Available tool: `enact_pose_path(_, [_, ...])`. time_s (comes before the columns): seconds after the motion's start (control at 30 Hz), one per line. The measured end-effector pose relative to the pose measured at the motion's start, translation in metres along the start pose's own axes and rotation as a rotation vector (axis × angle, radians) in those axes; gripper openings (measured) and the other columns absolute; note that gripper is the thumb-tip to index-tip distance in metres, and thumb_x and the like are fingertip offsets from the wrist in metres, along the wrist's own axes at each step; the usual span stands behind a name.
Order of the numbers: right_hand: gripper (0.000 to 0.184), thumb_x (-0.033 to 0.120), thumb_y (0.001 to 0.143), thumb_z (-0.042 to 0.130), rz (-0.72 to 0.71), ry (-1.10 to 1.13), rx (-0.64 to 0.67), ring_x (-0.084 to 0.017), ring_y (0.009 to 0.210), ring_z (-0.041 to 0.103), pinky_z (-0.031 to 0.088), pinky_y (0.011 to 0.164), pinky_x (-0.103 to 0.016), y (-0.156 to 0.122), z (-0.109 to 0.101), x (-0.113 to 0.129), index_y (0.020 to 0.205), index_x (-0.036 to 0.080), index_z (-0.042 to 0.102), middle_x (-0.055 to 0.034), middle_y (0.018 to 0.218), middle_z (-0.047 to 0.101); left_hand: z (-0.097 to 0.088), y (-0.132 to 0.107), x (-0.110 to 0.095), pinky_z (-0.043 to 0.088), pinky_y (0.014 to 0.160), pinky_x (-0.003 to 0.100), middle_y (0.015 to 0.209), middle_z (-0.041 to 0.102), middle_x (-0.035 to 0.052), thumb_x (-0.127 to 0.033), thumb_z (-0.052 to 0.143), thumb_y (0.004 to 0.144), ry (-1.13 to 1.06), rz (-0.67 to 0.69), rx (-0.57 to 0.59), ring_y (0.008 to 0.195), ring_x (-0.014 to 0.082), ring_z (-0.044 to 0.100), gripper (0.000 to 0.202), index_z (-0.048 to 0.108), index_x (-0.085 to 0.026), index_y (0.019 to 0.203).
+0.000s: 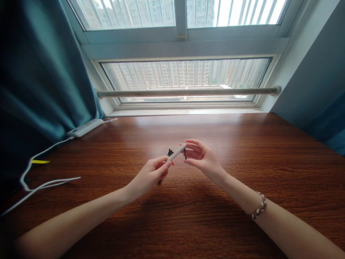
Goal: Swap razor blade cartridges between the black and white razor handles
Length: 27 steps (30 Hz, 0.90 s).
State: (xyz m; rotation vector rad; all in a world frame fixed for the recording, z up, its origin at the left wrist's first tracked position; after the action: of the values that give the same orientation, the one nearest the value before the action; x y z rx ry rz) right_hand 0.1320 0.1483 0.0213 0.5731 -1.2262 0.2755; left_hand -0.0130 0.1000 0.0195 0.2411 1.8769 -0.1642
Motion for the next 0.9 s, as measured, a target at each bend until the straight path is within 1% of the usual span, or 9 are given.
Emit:
enact_pose_path(0.17, [0.051,0.011,0.065,0.068,0.01,-0.021,0.007,-0.02,0.099,0.057,0.044,0.09,-0.04,0.0,0.0,0.001,0.109,0.026,0.049,-0.005,0.111,0.058,-0.003,0.001,-0.001,0.029,0.045,0.02,0.051,0.039,-0.0055,-0.041,0.041,0.083,-0.016,0.005,-0.039,0.047,0.0079,0.036,0.029,0.055,-0.015,0.084])
enact_pose_path(0.33, [0.05,0.013,0.065,0.068,0.009,-0.02,-0.013,-0.02,0.097,0.058,0.045,0.088,-0.041,0.0,-0.002,0.001,0.109,0.026,0.049,-0.0055,0.112,0.058,0.001,-0.001,-0.004,0.029,0.043,0.02,0.049,0.036,-0.0069,-0.041,0.043,0.081,-0.078,-0.018,0.004,0.044,0.0065,0.034,0.028,0.054,-0.015,0.084])
enact_pose_path(0.47, [0.049,0.014,0.065,0.069,-0.003,-0.034,-0.032,-0.02,0.094,0.059,0.046,0.086,-0.041,-0.001,-0.004,0.002,0.109,0.027,0.05,-0.006,0.114,0.057,0.001,0.0,-0.002,0.029,0.043,0.02,0.05,0.038,-0.0063,-0.04,0.044,0.081,-0.049,-0.031,0.015,0.044,0.0066,0.035,0.027,0.055,-0.015,0.082])
enact_pose_path(0.6, [0.049,0.015,0.066,0.068,0.03,-0.045,-0.039,-0.02,0.084,0.062,0.049,0.078,-0.039,-0.001,-0.004,0.0,0.109,0.028,0.05,-0.0048,0.113,0.056,-0.003,0.001,0.001,0.029,0.043,0.02,0.049,0.038,-0.0058,-0.041,0.041,0.082,-0.019,-0.019,-0.031,0.045,0.0076,0.036,0.029,0.055,-0.015,0.082])
enact_pose_path(0.7, [0.047,0.015,0.066,0.068,0.05,-0.037,-0.047,-0.018,0.078,0.064,0.049,0.078,-0.037,-0.001,-0.005,-0.002,0.108,0.028,0.052,-0.0045,0.116,0.054,-0.003,0.001,0.001,0.029,0.043,0.02,0.05,0.038,-0.0058,-0.042,0.041,0.082,-0.033,-0.011,-0.042,0.046,0.0077,0.036,0.03,0.054,-0.015,0.082])
enact_pose_path(0.77, [0.045,0.015,0.065,0.069,0.067,-0.006,-0.05,-0.017,0.081,0.063,0.048,0.079,-0.035,-0.001,-0.005,-0.004,0.107,0.026,0.055,-0.0045,0.114,0.056,-0.004,0.001,0.001,0.028,0.042,0.02,0.05,0.038,-0.0059,-0.043,0.041,0.082,-0.058,-0.014,-0.05,0.046,0.0077,0.036,0.03,0.053,-0.015,0.084])
enact_pose_path(0.9, [0.041,0.014,0.066,0.068,0.159,0.099,-0.03,-0.017,0.091,0.06,0.044,0.086,-0.032,0.0,-0.004,-0.012,0.105,0.023,0.058,-0.0034,0.098,0.064,-0.004,0.0,0.0,0.028,0.042,0.02,0.05,0.038,-0.0062,-0.043,0.041,0.082,-0.093,-0.013,-0.061,0.045,0.0076,0.036,0.029,0.053,-0.016,0.085])
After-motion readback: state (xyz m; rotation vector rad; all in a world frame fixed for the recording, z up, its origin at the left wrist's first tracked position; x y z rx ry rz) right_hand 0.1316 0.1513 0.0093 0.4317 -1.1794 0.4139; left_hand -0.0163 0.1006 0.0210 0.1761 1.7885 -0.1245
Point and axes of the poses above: each hand's wrist, its own y-axis towards the middle knuckle, its own z-axis out of the palm, x = y × z, the point moved 6 cm from there along y, towards the middle knuckle
